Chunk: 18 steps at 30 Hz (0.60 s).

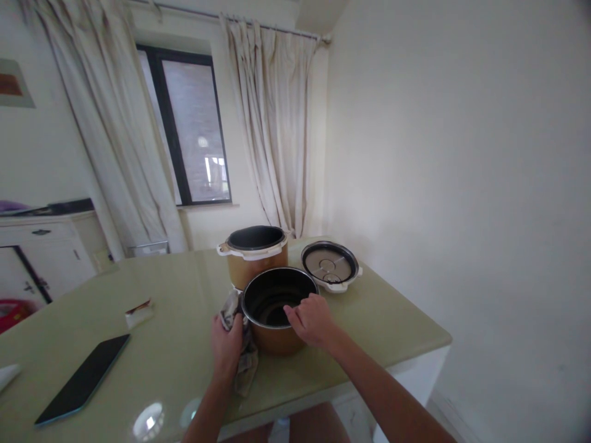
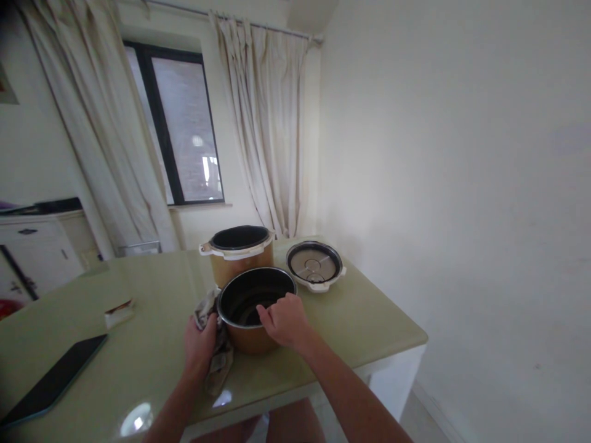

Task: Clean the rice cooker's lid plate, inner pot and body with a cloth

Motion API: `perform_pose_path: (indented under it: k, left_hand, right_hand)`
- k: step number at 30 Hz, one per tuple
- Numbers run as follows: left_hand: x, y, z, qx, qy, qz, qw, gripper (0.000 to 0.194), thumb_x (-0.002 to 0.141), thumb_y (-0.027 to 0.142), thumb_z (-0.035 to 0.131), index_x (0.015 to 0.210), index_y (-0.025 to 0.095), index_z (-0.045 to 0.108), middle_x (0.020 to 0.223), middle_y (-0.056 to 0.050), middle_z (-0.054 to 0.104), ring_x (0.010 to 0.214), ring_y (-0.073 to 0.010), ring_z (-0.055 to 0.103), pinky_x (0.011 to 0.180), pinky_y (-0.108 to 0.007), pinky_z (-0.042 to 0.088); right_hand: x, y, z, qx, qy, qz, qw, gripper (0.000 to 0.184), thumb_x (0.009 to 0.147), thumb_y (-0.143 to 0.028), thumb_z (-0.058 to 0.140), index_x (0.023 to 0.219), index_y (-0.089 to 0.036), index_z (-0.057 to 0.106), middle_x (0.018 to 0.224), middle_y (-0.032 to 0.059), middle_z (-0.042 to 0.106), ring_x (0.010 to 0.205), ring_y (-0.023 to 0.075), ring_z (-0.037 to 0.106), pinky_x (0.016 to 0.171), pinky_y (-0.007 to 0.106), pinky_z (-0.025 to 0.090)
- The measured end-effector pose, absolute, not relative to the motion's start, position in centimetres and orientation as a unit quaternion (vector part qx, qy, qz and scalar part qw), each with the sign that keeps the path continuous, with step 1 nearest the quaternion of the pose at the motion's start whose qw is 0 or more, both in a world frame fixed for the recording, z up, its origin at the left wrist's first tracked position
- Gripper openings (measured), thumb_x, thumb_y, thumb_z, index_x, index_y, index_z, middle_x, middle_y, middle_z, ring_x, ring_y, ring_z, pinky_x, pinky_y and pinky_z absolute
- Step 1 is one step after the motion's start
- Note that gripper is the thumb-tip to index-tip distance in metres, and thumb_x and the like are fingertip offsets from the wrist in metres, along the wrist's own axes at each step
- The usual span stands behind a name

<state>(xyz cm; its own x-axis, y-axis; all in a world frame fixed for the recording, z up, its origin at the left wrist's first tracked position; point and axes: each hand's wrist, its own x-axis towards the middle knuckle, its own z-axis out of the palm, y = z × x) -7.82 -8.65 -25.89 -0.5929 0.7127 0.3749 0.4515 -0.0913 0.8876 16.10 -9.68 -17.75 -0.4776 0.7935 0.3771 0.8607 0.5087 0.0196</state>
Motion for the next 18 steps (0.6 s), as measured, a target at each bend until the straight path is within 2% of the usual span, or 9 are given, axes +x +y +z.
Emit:
perform_pose_path:
  k: [4,10,15,18]
  left_hand:
    - [-6.4,-11.5,-25.9,0.458,0.670,0.581,0.061,0.028,0.081,0.048,0.056,0.088,0.022,0.062,0.093,-0.006,0.061,0.089,-0.0271,0.064,0.087,-0.043,0.052]
    - [-3.2,-15.1,-26.3,0.512,0.634,0.579,0.030,0.036,0.079,0.044,0.062,0.107,0.022,0.066,0.110,-0.010,0.060,0.100,-0.0290,0.064,0.091,-0.043,0.053]
    - [-4.5,-15.0,-26.3,0.493,0.620,0.605,0.076,0.030,0.078,0.043,0.061,0.101,0.024,0.065,0.103,-0.008,0.064,0.096,-0.0281,0.066,0.090,-0.042,0.055]
    - [-6.6,-13.7,-26.0,0.456,0.633,0.614,0.120,0.036,0.077,0.045,0.062,0.104,0.022,0.065,0.099,-0.007,0.069,0.096,-0.0293,0.068,0.091,-0.045,0.056]
  right_hand:
    - [14.3,-11.0,-17.9,-0.510,-0.833,-0.096,0.191,0.071,0.111,-0.047,0.027,0.078,-0.018,0.083,0.075,0.0130,0.078,0.073,0.0198,0.073,0.080,0.034,0.041]
    - [11.6,-12.3,-17.9,-0.527,-0.820,-0.081,0.207,0.067,0.110,-0.048,0.030,0.080,-0.017,0.082,0.077,0.0145,0.078,0.074,0.0215,0.072,0.079,0.036,0.042]
    - [13.3,-12.5,-17.0,-0.452,-0.863,-0.032,0.223,0.049,0.110,-0.038,0.036,0.087,-0.021,0.076,0.085,0.0058,0.078,0.085,0.0182,0.068,0.081,0.031,0.042]
    - [16.2,-11.2,-16.0,-0.398,-0.880,-0.021,0.258,0.045,0.112,-0.041,0.035,0.098,-0.021,0.072,0.098,0.0048,0.076,0.099,0.0175,0.063,0.086,0.029,0.041]
